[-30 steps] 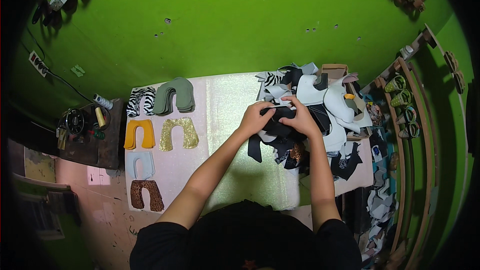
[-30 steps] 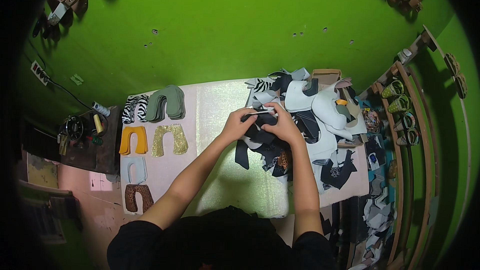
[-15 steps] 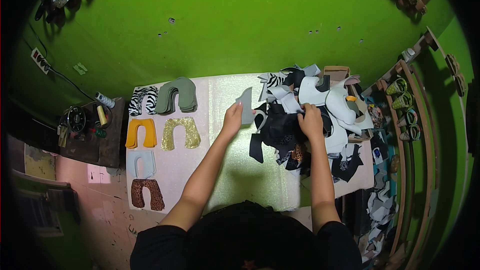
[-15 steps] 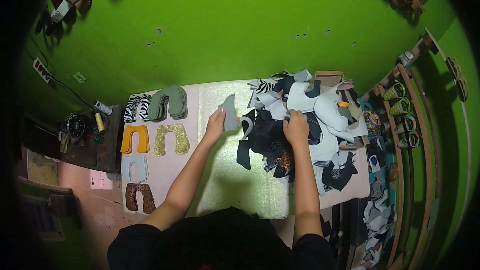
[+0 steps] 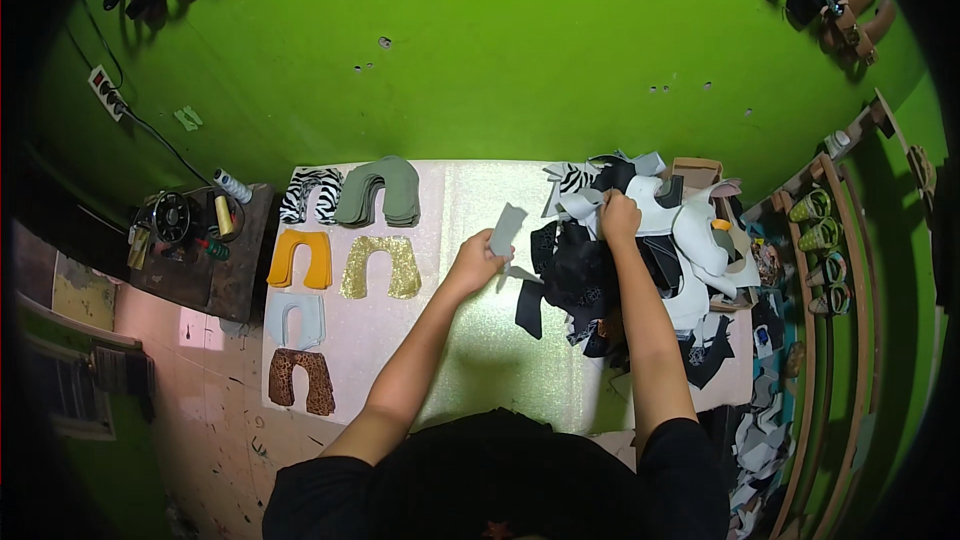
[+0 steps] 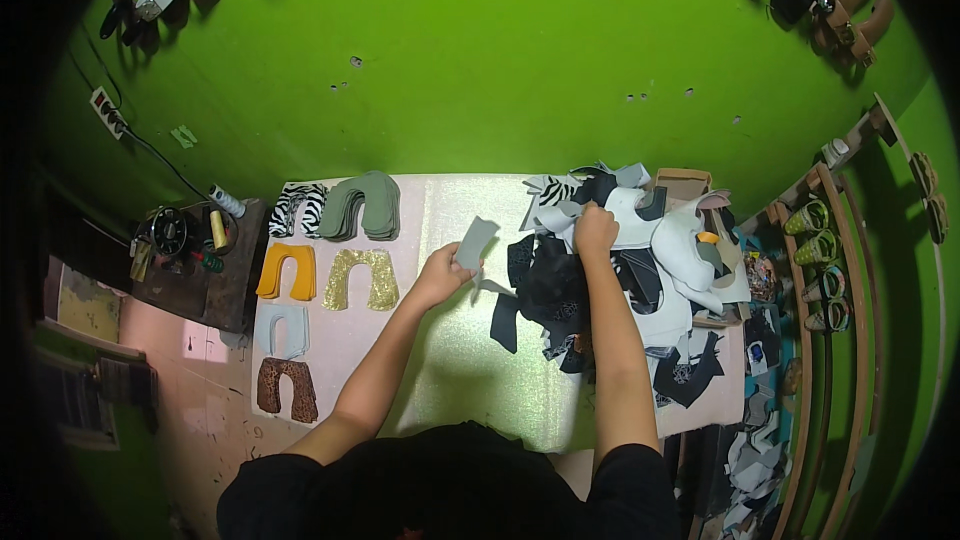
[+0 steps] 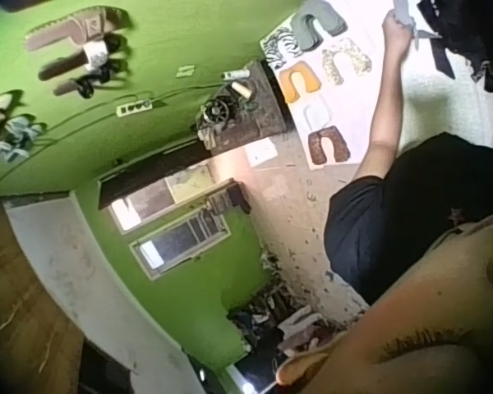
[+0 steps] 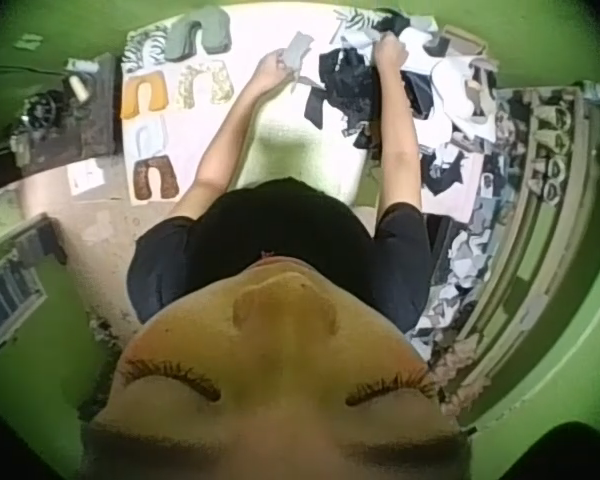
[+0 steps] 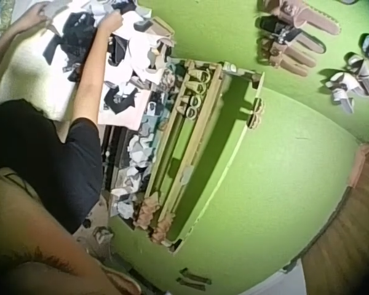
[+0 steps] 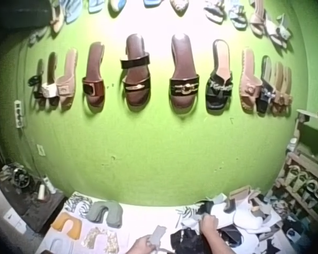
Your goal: Picking through a pile of shoe upper pieces and arranging specific components on a work surface.
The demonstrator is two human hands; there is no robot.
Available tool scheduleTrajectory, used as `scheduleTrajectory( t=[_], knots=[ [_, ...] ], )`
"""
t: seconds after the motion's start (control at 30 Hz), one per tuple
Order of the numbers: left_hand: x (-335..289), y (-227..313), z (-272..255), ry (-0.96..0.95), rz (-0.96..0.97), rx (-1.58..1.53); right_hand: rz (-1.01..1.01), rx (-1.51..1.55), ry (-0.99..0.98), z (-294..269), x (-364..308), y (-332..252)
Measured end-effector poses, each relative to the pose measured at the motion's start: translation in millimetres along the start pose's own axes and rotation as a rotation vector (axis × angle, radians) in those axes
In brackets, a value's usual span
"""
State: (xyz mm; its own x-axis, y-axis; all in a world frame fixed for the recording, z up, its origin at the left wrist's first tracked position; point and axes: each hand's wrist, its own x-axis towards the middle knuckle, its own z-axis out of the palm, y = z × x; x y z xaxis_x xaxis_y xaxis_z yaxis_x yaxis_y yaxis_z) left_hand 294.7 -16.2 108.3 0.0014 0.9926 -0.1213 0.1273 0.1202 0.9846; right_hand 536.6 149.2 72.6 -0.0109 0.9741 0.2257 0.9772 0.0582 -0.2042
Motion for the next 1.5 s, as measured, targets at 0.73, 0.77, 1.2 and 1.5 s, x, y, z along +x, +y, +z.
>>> scheduleTrajectory(
  t=[0.73,0.77,1.2,1.5],
  knots=[
    [-46,-1,-16,0.169,-0.121,-0.417,-0.315,0.832,-0.847,-106,-61,-66],
    [-51,1,-19,0.164,-0.099,-0.357,-0.376,0.696,-0.754,-111,-67,-71],
    [-95,16,-25,0.133,-0.07,-0.342,-0.378,0.515,-0.149,-147,-129,-99],
    [-103,0,1,0.057,-0.169,-0.668,-0.485,0.801,-0.162,-103,-211,-134]
  ],
)
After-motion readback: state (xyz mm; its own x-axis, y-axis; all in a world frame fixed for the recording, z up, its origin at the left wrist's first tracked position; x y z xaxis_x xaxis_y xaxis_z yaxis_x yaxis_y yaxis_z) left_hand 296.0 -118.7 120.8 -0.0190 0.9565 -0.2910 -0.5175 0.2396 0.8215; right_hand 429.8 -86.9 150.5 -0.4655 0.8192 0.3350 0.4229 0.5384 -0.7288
